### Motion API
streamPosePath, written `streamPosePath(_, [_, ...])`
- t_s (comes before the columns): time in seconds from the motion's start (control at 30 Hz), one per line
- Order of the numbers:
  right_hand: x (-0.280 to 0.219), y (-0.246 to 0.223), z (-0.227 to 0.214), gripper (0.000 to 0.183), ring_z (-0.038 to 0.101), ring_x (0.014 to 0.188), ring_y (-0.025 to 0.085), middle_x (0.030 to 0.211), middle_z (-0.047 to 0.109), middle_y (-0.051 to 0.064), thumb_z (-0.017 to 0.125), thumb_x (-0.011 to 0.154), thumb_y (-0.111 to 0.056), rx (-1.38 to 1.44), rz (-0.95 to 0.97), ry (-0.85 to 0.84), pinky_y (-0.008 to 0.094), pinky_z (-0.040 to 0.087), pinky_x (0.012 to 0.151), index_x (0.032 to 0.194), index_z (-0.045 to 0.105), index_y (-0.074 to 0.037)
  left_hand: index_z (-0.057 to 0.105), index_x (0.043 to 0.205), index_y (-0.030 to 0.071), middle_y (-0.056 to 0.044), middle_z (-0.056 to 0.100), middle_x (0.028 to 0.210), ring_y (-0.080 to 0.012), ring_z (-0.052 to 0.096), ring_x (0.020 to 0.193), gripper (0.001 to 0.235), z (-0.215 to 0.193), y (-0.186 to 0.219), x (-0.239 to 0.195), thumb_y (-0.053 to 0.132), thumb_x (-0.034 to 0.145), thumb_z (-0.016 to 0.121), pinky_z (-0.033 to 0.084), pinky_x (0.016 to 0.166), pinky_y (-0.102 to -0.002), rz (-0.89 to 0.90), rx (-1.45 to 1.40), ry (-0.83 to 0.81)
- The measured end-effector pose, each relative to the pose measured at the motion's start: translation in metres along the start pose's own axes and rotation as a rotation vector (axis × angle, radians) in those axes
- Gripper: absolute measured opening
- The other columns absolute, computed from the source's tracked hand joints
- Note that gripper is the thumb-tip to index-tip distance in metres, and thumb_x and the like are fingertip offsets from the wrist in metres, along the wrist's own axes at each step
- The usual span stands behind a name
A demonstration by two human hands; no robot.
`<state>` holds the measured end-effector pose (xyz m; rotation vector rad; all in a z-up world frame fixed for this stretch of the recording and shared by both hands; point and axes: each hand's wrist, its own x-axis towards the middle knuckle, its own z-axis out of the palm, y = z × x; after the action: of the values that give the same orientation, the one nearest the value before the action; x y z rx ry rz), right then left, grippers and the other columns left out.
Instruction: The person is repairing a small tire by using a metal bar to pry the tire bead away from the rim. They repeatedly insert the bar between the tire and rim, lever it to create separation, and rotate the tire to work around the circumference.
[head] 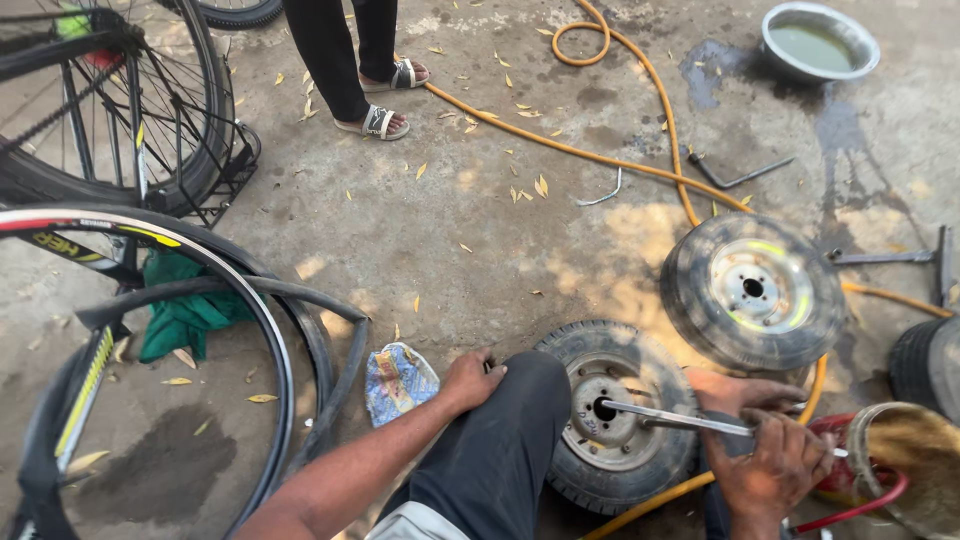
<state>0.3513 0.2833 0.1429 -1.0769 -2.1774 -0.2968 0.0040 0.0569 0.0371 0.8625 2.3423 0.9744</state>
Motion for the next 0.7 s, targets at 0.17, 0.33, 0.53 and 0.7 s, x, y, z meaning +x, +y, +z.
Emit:
streamPosePath(0.17, [0.006, 0.005, 0.011, 0.056, 0.054, 0.116, 0.034, 0.115, 0.062, 0.008, 0.09, 0.072, -0.052, 0.012, 0.024, 0.032, 0.052, 0.034, 0.119, 0.102, 0.065, -0.013, 0.07, 0.094, 0.003, -0.023, 0.07, 0.09, -0.0435, 0.069, 0.089, 0.025, -0.044, 0.06, 0.0, 0.025, 0.083, 0.076, 0.054, 0.079, -0.051, 0.295, 0.106, 0.068])
streamPosePath(0.33, [0.006, 0.043, 0.022, 0.058, 0.054, 0.116, 0.035, 0.112, 0.058, 0.012, 0.091, 0.07, -0.043, 0.051, -0.059, 0.006, 0.058, 0.032, 0.12, 0.107, 0.06, -0.011, 0.066, 0.095, 0.004, -0.017, 0.067, 0.091, -0.0397, 0.067, 0.085, 0.011, -0.002, 0.157, -0.021, 0.012, 0.089, 0.071, 0.053, 0.073, -0.05, 0.654, -0.11, 0.075])
streamPosePath(0.53, [0.025, 0.036, 0.01, 0.033, 0.057, 0.105, 0.034, 0.102, 0.061, 0.007, 0.086, 0.073, -0.025, 0.035, -0.045, -0.142, 0.048, 0.043, 0.1, 0.094, 0.061, -0.018, 0.058, 0.147, 0.019, -0.017, 0.069, 0.107, -0.0387, 0.063, 0.103, 0.057, 0.056, 0.28, -0.03, 0.038, 0.094, 0.066, 0.049, 0.088, -0.049, 0.836, -0.029, -0.261])
streamPosePath(0.7, [0.066, 0.083, 0.004, 0.048, 0.066, 0.095, 0.032, 0.097, 0.068, 0.01, 0.086, 0.078, -0.051, -0.14, -0.256, -0.615, 0.042, 0.051, 0.084, 0.095, 0.069, -0.01, 0.056, 0.147, 0.013, -0.013, 0.073, 0.129, -0.0264, 0.074, 0.112, 0.061, 0.083, 0.288, -0.032, 0.037, 0.092, 0.065, 0.059, 0.096, -0.035, 0.905, -0.408, -0.16])
